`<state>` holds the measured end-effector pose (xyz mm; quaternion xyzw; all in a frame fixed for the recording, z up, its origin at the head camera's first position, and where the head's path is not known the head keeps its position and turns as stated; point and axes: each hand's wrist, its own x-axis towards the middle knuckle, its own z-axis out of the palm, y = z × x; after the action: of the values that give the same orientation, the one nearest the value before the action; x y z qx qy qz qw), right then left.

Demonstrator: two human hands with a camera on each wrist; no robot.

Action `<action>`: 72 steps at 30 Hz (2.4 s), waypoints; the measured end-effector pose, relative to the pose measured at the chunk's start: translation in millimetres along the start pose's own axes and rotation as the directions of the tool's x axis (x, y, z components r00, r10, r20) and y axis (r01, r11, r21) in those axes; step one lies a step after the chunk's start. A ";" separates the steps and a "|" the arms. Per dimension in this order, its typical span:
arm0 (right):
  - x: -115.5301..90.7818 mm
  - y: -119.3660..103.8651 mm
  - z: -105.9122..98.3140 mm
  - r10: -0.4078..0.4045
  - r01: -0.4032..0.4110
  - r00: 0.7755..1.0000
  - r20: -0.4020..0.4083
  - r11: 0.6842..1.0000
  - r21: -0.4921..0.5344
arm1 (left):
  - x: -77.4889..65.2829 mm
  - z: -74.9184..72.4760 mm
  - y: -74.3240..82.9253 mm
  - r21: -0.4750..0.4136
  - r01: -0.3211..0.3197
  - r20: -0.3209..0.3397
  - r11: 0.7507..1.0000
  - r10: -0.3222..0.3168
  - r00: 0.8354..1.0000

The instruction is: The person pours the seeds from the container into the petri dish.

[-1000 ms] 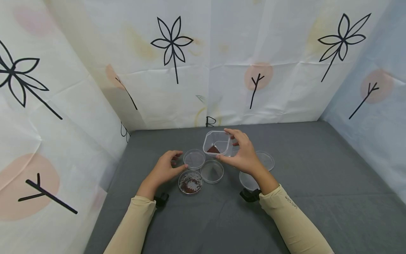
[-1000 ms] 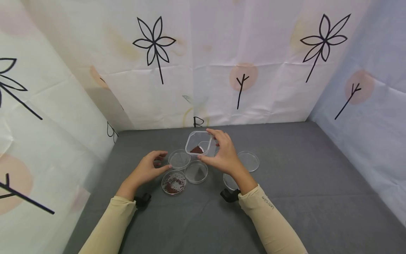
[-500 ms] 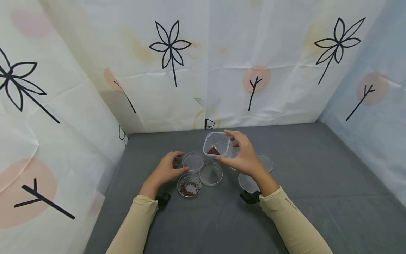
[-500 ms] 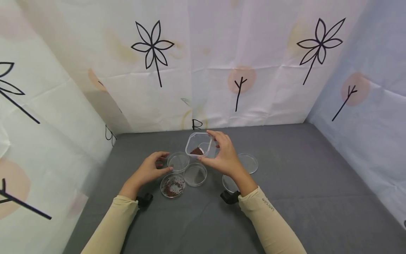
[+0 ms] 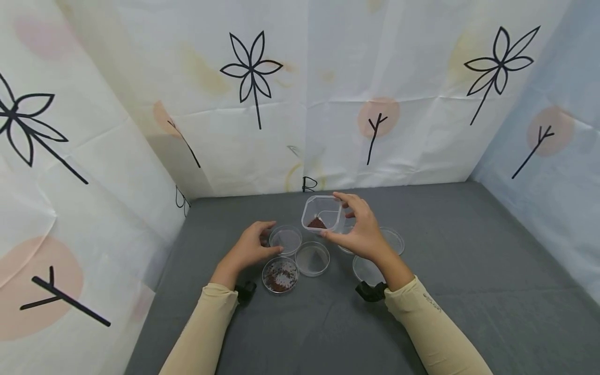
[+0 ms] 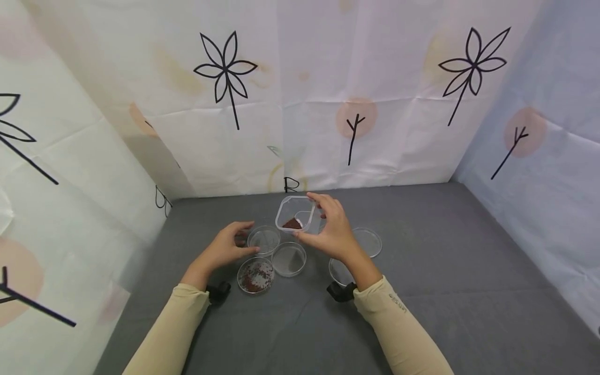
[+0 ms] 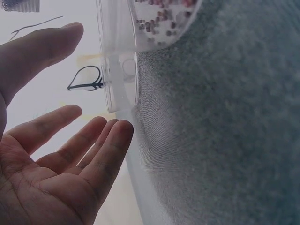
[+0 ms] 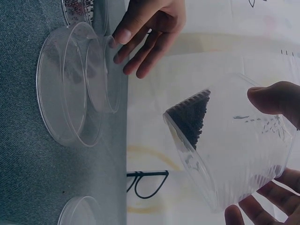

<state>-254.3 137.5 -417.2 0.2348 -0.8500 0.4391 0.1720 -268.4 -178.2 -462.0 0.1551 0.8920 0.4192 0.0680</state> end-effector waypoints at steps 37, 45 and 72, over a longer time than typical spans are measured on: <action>-1.0 3.9 3.1 0.002 -0.002 1.000 0.008 1.000 -0.031 | 10.9 8.3 -5.8 0.100 0.012 0.049 0.995 -0.017 0.999; -0.8 4.4 3.1 0.008 -0.007 1.000 0.019 0.999 -0.037 | 11.4 8.0 -8.3 0.113 0.019 0.053 0.993 -0.025 0.998; 11.0 3.5 11.2 0.067 -0.066 0.994 0.091 0.998 -0.020 | 12.2 8.8 -9.7 0.078 0.007 0.072 0.997 -0.012 0.997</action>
<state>-266.3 127.2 -420.3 0.2247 -0.8679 0.4264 0.1201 -279.8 -173.6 -475.0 0.1686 0.9053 0.3779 0.0963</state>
